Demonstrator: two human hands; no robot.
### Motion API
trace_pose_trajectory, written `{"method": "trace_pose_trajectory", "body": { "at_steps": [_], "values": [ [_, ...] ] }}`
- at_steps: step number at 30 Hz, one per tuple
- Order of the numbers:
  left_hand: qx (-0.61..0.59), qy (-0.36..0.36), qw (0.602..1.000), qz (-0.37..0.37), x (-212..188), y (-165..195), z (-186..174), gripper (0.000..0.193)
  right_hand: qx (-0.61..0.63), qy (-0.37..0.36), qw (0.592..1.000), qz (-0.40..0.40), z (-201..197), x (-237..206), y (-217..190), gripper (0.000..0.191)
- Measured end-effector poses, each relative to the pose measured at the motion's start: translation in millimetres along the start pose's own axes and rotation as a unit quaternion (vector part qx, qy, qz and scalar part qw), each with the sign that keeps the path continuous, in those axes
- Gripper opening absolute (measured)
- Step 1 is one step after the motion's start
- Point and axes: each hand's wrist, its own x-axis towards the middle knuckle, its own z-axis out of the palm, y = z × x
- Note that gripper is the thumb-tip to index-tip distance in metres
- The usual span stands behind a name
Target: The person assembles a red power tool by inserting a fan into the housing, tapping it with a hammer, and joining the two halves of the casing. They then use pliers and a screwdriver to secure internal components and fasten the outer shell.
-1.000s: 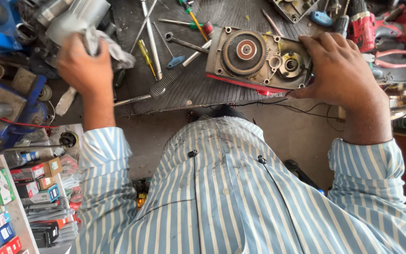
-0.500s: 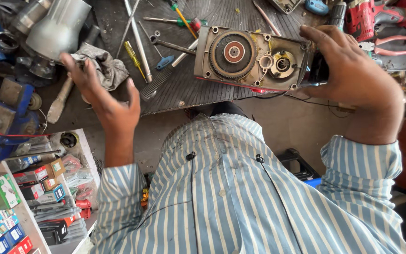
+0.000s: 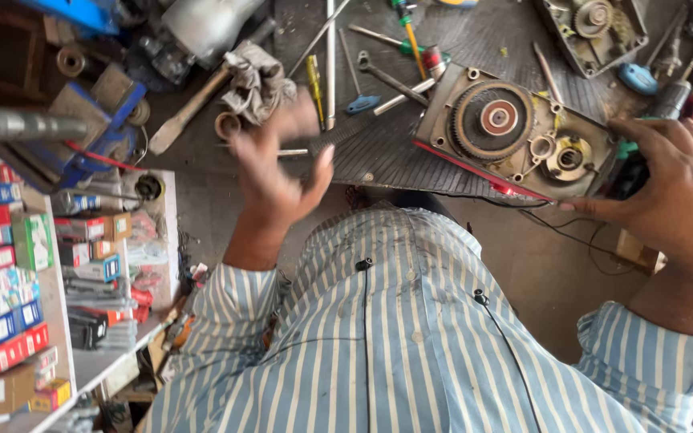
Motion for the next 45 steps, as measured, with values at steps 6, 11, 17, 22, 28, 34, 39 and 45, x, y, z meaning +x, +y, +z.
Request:
{"method": "trace_pose_trajectory", "body": {
  "at_steps": [6, 11, 17, 22, 28, 34, 39, 45],
  "values": [
    [0.147, -0.029, 0.988, -0.028, -9.9, -2.2, -9.1, 0.119, -0.081, -0.029, 0.996, 0.012, 3.7, -4.7, 8.4, 0.101],
    [0.114, -0.128, 0.976, -0.131, -32.5, -12.8, 8.9, 0.078, -0.042, -0.037, 0.997, 0.044, -1.6, 1.1, 0.7, 0.104],
    [0.183, -0.257, 0.942, -0.116, -40.5, -46.2, 71.0, 0.061, -0.022, -0.078, 0.995, 0.066, -10.4, 2.6, 1.6, 0.102],
    [0.325, -0.322, 0.889, 0.008, -12.8, -65.4, 54.5, 0.03, 0.035, -0.052, 0.997, 0.044, -3.8, -5.7, 19.7, 0.102],
    [0.494, -0.345, 0.795, 0.073, 53.9, -51.2, -6.1, 0.034, 0.045, -0.038, 0.998, 0.025, -7.4, -12.3, 36.5, 0.103],
    [0.131, -0.233, 0.918, -0.293, 70.7, 19.0, -0.5, 0.062, 0.095, -0.025, 0.995, 0.006, -8.1, -14.1, 48.0, 0.102],
    [-0.184, -0.136, 0.874, -0.429, 42.7, 99.3, 31.7, 0.08, 0.096, -0.027, 0.995, -0.009, -0.7, -15.8, 60.2, 0.108],
    [0.112, -0.387, 0.901, -0.159, 29.5, 175.9, 74.5, 0.067, 0.106, 0.004, 0.994, -0.036, 0.2, -23.0, 63.8, 0.101]
  ]
}}
